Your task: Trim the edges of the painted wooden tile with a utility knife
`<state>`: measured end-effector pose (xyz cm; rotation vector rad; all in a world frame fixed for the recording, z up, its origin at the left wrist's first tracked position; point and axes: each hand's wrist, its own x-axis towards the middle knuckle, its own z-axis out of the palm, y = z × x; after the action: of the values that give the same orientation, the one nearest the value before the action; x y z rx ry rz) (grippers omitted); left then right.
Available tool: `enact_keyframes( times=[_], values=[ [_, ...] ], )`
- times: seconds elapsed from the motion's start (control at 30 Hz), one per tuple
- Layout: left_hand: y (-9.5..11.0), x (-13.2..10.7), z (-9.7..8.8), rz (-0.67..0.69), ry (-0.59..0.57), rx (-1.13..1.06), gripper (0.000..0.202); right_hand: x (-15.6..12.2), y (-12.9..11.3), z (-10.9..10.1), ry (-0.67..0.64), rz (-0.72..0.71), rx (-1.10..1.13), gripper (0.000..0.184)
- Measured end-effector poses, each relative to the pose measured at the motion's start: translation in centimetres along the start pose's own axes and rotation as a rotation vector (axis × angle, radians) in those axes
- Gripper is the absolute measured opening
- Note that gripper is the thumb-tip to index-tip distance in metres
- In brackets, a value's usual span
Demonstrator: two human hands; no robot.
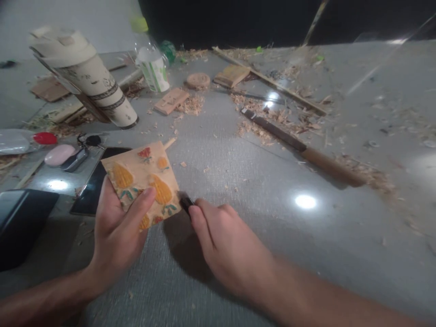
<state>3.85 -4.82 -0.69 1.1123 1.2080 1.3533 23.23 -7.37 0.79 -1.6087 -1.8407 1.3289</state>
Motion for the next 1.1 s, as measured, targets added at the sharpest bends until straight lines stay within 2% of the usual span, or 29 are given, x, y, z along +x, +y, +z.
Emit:
enact_keyframes(
  times=[0.1,0.23,0.3,0.43,0.5,0.7,0.8,0.87,1.0,1.03,1.1],
  values=[
    [0.3,0.0,0.2,-0.013,0.059,0.010,0.046,0.0,-0.1,-0.1,-0.047,0.045,0.119,0.058],
    [0.5,0.0,0.3,-0.022,0.060,-0.001,0.051,-0.1,-0.1,-0.4,-0.155,0.148,0.344,0.067],
    [0.4,0.1,0.1,-0.027,0.035,-0.022,0.049,0.0,0.0,-0.7,-0.145,0.115,0.272,0.064],
    [0.0,0.4,0.0,-0.062,-0.047,-0.068,0.047,0.2,0.3,-1.4,-0.013,-0.071,-0.099,0.045],
    [0.0,0.5,0.0,-0.065,-0.044,-0.046,0.048,0.2,0.3,-1.6,-0.032,-0.081,-0.109,0.045],
    [0.6,0.1,0.1,0.072,0.043,0.138,0.053,0.0,0.0,-1.3,-0.213,0.185,0.331,0.069],
    [0.7,0.0,0.1,0.136,0.061,0.209,0.050,0.0,-0.2,-0.9,-0.268,0.262,0.503,0.069],
    [0.6,0.0,0.1,0.139,0.067,0.209,0.050,0.1,-0.2,-0.8,-0.225,0.191,0.441,0.064],
    [0.4,0.1,0.3,0.015,0.036,0.071,0.048,0.2,0.0,-0.6,0.063,-0.096,-0.036,0.048],
    [0.4,0.1,0.4,-0.015,0.026,0.044,0.046,0.1,0.0,-0.5,0.088,-0.117,-0.077,0.046],
    [0.4,0.1,0.4,-0.029,0.027,0.034,0.044,-0.1,0.1,-0.4,0.031,-0.061,0.032,0.052]
  ],
)
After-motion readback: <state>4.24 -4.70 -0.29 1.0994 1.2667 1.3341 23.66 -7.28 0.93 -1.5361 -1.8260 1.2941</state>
